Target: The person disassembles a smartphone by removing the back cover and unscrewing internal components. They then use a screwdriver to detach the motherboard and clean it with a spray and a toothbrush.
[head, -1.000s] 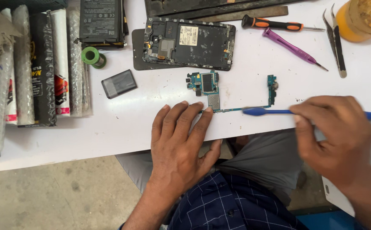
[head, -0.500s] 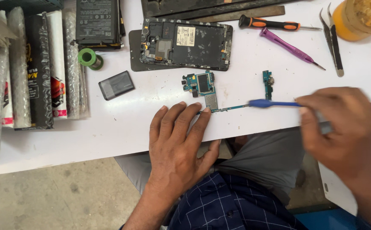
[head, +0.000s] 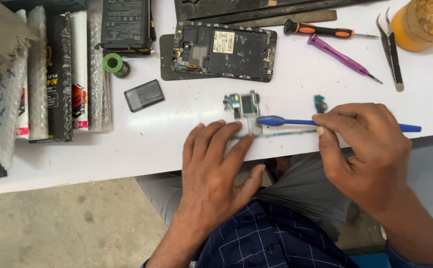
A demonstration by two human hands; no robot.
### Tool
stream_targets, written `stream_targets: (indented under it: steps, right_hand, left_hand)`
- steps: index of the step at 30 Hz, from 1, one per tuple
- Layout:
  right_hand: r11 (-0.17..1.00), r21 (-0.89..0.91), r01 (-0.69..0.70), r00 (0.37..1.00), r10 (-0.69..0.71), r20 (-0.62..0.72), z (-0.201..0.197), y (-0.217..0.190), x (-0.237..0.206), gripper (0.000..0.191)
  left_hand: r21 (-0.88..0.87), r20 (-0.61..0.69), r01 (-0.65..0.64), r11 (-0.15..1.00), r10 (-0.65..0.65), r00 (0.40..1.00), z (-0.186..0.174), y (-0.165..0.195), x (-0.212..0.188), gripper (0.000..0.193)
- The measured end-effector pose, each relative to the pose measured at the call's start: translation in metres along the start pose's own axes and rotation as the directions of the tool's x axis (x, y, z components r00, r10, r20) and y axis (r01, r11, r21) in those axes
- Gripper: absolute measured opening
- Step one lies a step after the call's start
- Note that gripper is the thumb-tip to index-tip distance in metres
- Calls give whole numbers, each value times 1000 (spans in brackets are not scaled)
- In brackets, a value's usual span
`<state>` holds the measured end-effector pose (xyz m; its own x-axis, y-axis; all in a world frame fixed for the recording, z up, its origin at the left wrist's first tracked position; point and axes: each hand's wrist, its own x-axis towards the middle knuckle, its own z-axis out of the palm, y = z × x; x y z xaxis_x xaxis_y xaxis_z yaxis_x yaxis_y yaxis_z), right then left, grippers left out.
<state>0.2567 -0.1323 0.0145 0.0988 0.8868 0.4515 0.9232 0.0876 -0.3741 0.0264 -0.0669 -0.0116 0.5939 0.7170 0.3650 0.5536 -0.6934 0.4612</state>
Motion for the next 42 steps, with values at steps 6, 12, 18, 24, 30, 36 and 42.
stream_targets:
  steps: [6, 12, 18, 24, 30, 36, 42]
  right_hand:
    - [1000, 20, -9, 1000, 9, 13, 4, -6, 4, 18]
    - [999, -18, 35, 999, -35, -11, 14, -5, 17, 15]
    - [1000, 29, -6, 998, 5, 57, 9, -10, 17, 17]
    - [999, -44, 16, 1000, -16, 12, 11, -6, 22, 11]
    - [999, -14, 45, 997, -44, 63, 18, -7, 26, 13]
    - [985, 29, 169, 984, -170, 50, 24, -7, 37, 16]
    - [988, 31, 153, 986, -154, 69, 27, -4, 38, 15]
  left_hand:
    - [-24, -18, -27, 999, 26, 1000, 7, 6, -3, 52]
    - [20, 0, -49, 999, 49, 999, 7, 4, -2, 48]
    - [36, -20, -47, 998, 48, 999, 9, 4, -1, 45]
    - [38, -21, -50, 998, 51, 998, 10, 4, -3, 44]
    - [60, -13, -55, 997, 56, 998, 11, 4, -2, 45]
    - [61, -12, -49, 997, 49, 999, 10, 5, -2, 45]
    - [40, -29, -50, 998, 51, 998, 10, 6, 0, 45]
